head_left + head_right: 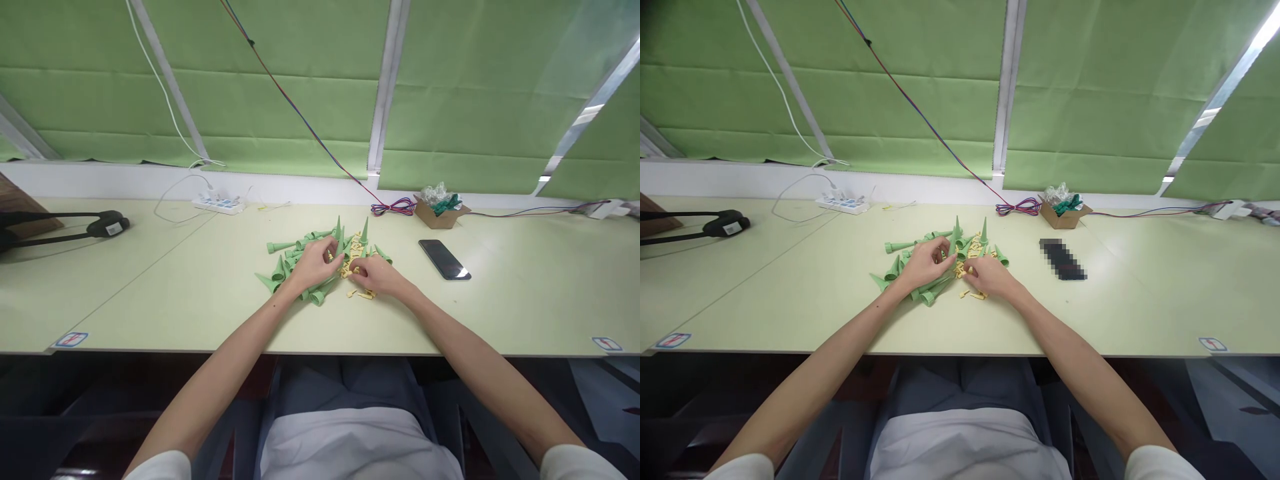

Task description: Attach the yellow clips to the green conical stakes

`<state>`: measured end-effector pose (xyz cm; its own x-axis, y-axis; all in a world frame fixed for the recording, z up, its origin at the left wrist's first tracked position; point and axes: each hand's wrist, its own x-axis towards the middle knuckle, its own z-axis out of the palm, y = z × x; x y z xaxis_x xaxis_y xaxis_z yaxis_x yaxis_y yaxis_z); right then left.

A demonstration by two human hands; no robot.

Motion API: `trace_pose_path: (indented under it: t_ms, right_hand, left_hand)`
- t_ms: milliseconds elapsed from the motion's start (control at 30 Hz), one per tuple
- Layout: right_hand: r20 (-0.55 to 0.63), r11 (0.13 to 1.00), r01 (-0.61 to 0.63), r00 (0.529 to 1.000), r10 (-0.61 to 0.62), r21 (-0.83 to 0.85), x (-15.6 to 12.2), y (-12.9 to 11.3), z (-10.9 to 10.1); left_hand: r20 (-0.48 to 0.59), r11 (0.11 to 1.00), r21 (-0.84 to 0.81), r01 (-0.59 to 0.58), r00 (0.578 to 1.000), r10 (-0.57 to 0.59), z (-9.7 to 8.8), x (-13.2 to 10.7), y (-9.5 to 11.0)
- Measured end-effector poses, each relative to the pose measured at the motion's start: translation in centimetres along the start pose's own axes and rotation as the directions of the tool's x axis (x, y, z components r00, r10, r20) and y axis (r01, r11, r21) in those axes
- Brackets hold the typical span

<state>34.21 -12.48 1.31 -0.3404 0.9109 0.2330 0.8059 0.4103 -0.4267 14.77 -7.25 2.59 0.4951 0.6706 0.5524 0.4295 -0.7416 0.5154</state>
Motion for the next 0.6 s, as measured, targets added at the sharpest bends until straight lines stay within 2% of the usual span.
trace_pose_path:
  t_ms: [200,400,500,600]
  right_hand:
    - [-0.032,1.0,0.007,0.999,-0.006,0.018,0.0,0.0,0.0]
    - [-0.1,0.988,0.059,0.994,-0.045,0.144,-0.2,0.2,-1.0]
    - [-0.028,0.967,0.087,0.996,-0.082,0.239,-0.5,0.2,-1.6]
    - [0.065,0.955,0.136,0.985,-0.159,0.262,-0.7,0.0,-1.8]
  left_hand:
    - [0.01,1.0,0.019,-0.011,1.0,0.011,0.0,0.0,0.0]
    - [0.003,1.0,0.029,-0.012,1.0,0.012,0.0,-0.1,0.0]
    - [0.002,1.0,-0.001,0.0,1.0,0.0,0.0,-0.1,0.1]
    - [-0.007,1.0,-0.027,0.013,1.0,-0.013,0.0,-0.1,0.2]
